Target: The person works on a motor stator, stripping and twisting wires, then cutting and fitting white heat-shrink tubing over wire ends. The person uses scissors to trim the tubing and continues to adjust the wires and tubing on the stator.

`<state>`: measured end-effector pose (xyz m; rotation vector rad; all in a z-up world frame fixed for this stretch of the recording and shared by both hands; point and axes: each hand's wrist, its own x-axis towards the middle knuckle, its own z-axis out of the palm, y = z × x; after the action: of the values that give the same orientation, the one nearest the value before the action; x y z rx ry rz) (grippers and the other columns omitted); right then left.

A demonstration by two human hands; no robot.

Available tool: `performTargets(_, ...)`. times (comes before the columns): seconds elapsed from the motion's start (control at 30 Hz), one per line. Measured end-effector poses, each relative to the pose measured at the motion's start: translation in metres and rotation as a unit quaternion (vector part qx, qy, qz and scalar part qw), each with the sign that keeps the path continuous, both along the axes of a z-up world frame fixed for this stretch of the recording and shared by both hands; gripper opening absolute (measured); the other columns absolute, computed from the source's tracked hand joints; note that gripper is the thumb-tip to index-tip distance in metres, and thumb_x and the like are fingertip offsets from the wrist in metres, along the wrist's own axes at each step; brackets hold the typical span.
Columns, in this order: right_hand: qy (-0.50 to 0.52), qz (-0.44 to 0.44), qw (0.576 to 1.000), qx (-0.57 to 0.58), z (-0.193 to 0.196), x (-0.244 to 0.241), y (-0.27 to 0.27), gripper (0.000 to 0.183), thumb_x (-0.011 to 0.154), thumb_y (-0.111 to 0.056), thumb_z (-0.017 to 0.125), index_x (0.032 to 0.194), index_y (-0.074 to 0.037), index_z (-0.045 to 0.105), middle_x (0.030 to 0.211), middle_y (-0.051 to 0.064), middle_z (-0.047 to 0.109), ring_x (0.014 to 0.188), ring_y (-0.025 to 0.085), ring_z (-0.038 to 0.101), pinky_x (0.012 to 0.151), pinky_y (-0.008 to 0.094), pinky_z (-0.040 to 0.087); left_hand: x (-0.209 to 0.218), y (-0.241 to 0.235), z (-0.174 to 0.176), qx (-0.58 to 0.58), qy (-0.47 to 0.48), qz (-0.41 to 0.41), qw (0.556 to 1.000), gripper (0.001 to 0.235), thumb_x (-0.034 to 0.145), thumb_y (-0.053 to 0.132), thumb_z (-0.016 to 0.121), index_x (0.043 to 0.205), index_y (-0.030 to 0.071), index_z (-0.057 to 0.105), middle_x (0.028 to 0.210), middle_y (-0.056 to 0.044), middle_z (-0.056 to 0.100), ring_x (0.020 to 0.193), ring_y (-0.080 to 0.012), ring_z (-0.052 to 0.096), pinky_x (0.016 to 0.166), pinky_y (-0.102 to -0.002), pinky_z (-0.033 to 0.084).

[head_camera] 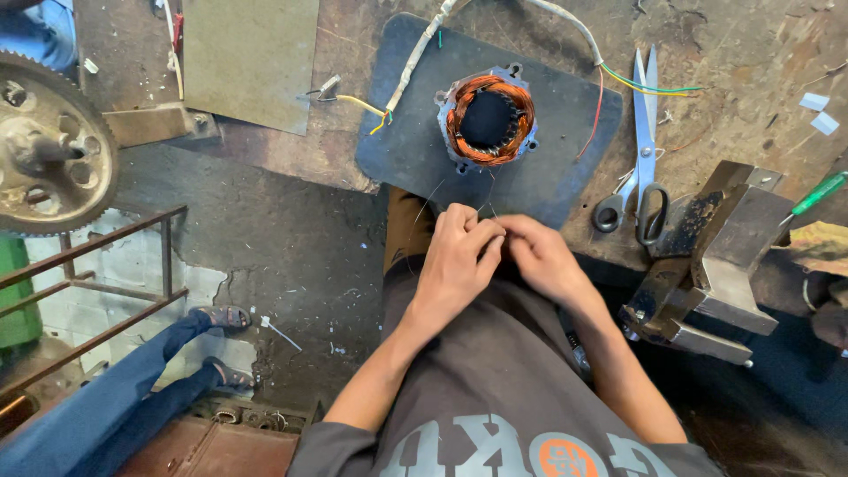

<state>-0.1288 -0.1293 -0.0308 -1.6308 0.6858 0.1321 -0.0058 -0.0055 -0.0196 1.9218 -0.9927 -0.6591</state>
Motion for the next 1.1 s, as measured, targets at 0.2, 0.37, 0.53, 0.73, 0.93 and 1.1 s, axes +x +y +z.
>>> performTargets(0.2,0.028,-0.148,0.978,0.145,-0.011,0.005,-0.018,0.017,0.105,-0.017,0.061,0.109,-0.001,0.066,0.096,0.001,0.068,0.089,0.008,0.061,0.08,0.027,0.052,0.002,0.004,0.018,0.009,-0.033,-0.02,0.999,0.021,0.093,0.012,0.073,0.112,0.006,0.067,0.11,-0.009,0.056,0.098,-0.0284,0.058,0.085,-0.04,0.05)
performTargets(0.37,0.048,-0.106,0.99,0.086,-0.008,-0.016,0.007,0.017,0.102,-0.015,0.062,0.104,0.0,0.068,0.091,0.005,0.071,0.086,0.01,0.063,0.079,0.027,0.053,0.008,0.011,0.01,0.104,0.239,0.102,0.96,0.017,0.1,0.015,0.068,0.115,0.007,0.065,0.097,-0.008,0.066,0.084,-0.0191,0.066,0.075,-0.032,0.053)
performTargets(0.53,0.003,0.054,0.997,-0.047,-0.006,-0.017,0.03,0.025,0.092,-0.012,0.068,0.113,0.001,0.069,0.102,0.012,0.075,0.098,0.016,0.069,0.085,0.033,0.056,0.005,0.0,-0.002,-0.083,0.314,0.039,0.945,0.009,0.099,0.009,0.066,0.107,0.005,0.066,0.118,-0.01,0.056,0.102,-0.02,0.063,0.088,-0.034,0.054)
performTargets(0.73,0.014,-0.073,0.99,0.117,-0.008,0.002,-0.018,0.031,0.101,-0.013,0.051,0.128,-0.002,0.062,0.116,0.007,0.073,0.107,0.013,0.068,0.093,0.03,0.054,-0.012,0.003,0.004,0.02,-0.033,-0.028,0.999,0.013,0.092,0.01,0.07,0.103,0.005,0.066,0.108,-0.012,0.055,0.096,-0.0315,0.057,0.084,-0.042,0.049)
performTargets(0.93,-0.004,-0.162,0.967,0.196,-0.016,0.015,-0.005,0.026,0.111,-0.016,0.053,0.125,0.003,0.063,0.09,0.003,0.064,0.085,0.011,0.062,0.078,0.027,0.054,0.009,0.027,0.037,0.065,-0.134,-0.158,0.976,0.02,0.082,0.016,0.071,0.1,0.011,0.067,0.119,-0.012,0.061,0.107,-0.0297,0.06,0.091,-0.043,0.05)
performTargets(1.1,0.032,-0.11,0.992,0.058,0.0,-0.007,-0.002,0.027,0.108,-0.014,0.052,0.128,-0.003,0.066,0.088,0.0,0.061,0.078,0.009,0.059,0.072,0.026,0.052,0.048,0.022,0.049,0.051,-0.208,-0.105,0.971,0.037,0.087,0.013,0.07,0.124,0.011,0.071,0.135,-0.007,0.06,0.121,-0.0245,0.059,0.098,-0.04,0.05)
